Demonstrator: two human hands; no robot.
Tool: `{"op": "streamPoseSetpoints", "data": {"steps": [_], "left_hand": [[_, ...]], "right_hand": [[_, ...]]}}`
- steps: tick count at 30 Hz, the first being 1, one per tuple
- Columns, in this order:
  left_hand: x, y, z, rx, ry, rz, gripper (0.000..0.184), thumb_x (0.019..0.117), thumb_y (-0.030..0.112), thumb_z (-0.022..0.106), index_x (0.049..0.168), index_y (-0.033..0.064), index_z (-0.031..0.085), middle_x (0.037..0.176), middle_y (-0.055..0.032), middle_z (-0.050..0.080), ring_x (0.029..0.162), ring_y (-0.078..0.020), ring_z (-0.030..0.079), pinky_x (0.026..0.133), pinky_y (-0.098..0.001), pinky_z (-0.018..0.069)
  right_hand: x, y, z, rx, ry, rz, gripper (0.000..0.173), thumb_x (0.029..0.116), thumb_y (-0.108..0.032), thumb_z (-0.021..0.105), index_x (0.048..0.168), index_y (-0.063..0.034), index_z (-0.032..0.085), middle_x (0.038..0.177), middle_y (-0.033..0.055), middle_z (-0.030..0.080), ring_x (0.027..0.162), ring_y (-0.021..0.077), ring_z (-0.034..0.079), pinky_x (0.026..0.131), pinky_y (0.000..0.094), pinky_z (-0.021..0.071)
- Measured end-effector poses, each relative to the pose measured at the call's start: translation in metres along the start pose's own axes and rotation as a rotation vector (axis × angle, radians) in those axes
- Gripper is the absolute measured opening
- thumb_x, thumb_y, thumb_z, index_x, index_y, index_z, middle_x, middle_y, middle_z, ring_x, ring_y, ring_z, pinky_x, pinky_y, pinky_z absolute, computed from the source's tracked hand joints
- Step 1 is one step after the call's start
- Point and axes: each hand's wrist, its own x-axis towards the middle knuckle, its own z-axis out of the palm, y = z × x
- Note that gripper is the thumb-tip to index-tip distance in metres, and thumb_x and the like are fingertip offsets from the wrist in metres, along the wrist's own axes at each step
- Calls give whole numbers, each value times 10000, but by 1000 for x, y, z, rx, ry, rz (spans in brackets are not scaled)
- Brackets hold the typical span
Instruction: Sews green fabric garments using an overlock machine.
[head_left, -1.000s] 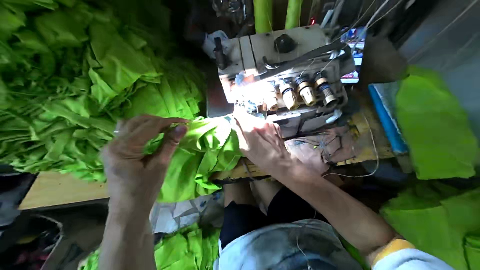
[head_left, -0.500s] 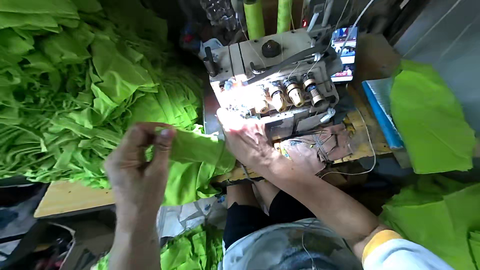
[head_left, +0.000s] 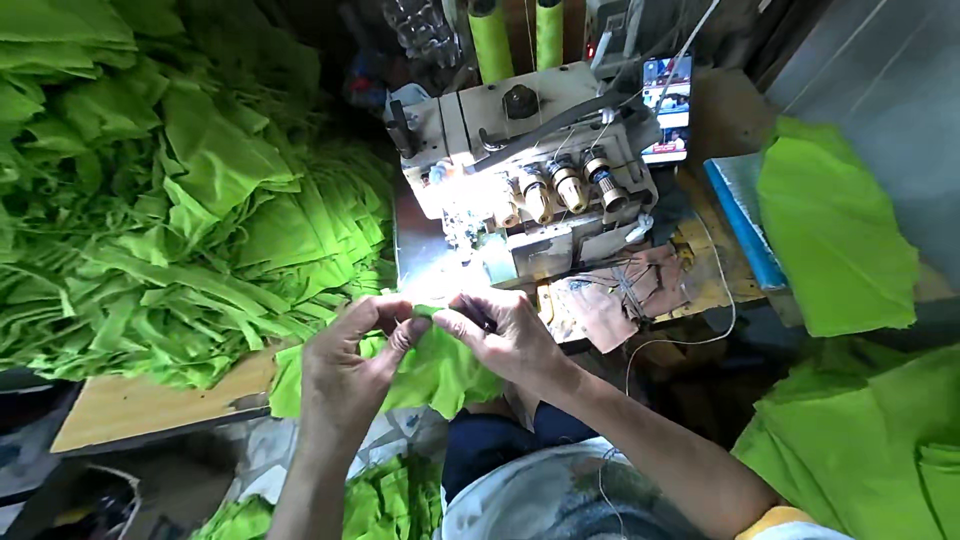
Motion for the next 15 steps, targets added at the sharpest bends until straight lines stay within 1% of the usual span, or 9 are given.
{"op": "streamPoseSetpoints", "data": {"steps": [2, 4, 6, 7, 8, 10, 11, 12, 15], "left_hand": [[-5, 3, 5, 84, 82, 14, 305, 946, 318, 706, 1011, 20, 704, 924, 11, 687, 851, 23, 642, 813, -166, 540], [-7, 10, 8, 228, 165, 40, 304, 951, 294, 702, 977, -8, 697, 897, -50, 681, 834, -21, 634, 794, -191, 520], [-10, 15, 9, 332, 225, 70, 315, 957, 291, 704, 941, -23, 686, 860, -105, 683, 816, -103, 631, 792, -284, 494], [-11, 15, 10, 331, 240, 74, 326, 960, 298, 706, 926, -26, 684, 846, -112, 692, 817, -114, 637, 812, -313, 480], [-13, 15, 9, 291, 234, 60, 330, 965, 311, 701, 930, -17, 688, 856, -89, 706, 844, -79, 647, 841, -291, 480], [-15, 10, 8, 117, 155, -15, 281, 976, 325, 677, 980, 44, 671, 920, 40, 697, 920, 51, 640, 888, -163, 514], [-15, 9, 7, 15, 104, -67, 238, 983, 316, 659, 1010, 80, 644, 939, 95, 674, 928, 76, 628, 885, -141, 520], [-15, 8, 7, -59, 59, -115, 214, 991, 308, 636, 1040, 101, 629, 949, 122, 661, 922, 81, 624, 868, -135, 524], [-16, 8, 6, -184, -1, -211, 222, 1010, 305, 602, 1097, 115, 677, 962, 140, 691, 908, 60, 649, 853, -151, 538]], "right_hand": [[-3, 5, 4, 10, 34, -22, 181, 969, -122, 658, 863, 12, 719, 654, 18, 586, 579, -2, 480, 558, 161, 394], [-5, 8, 10, 40, 61, -37, 179, 970, -108, 645, 872, 21, 720, 666, 23, 596, 592, -5, 492, 570, 156, 405], [-6, 9, 15, 59, 85, -59, 172, 969, -99, 636, 884, 22, 724, 671, 24, 607, 599, -9, 509, 573, 150, 418], [-6, 9, 17, 59, 93, -71, 170, 966, -97, 634, 888, 21, 726, 673, 25, 610, 600, -9, 511, 573, 150, 418], [-6, 8, 18, 56, 95, -75, 168, 967, -97, 632, 892, 22, 725, 674, 27, 612, 601, -5, 511, 574, 153, 418], [-5, 9, 18, 48, 90, -70, 169, 968, -100, 633, 899, 22, 728, 679, 32, 619, 604, -1, 517, 579, 160, 423], [-5, 9, 18, 43, 87, -67, 172, 968, -104, 635, 903, 22, 732, 684, 33, 624, 608, -1, 520, 581, 158, 426], [-6, 10, 18, 38, 87, -70, 170, 970, -105, 636, 904, 21, 730, 689, 34, 624, 611, 1, 520, 583, 158, 426], [-8, 9, 19, 3, 95, -109, 165, 966, -100, 644, 923, 34, 732, 724, 73, 665, 639, 41, 577, 611, 180, 469]]}}
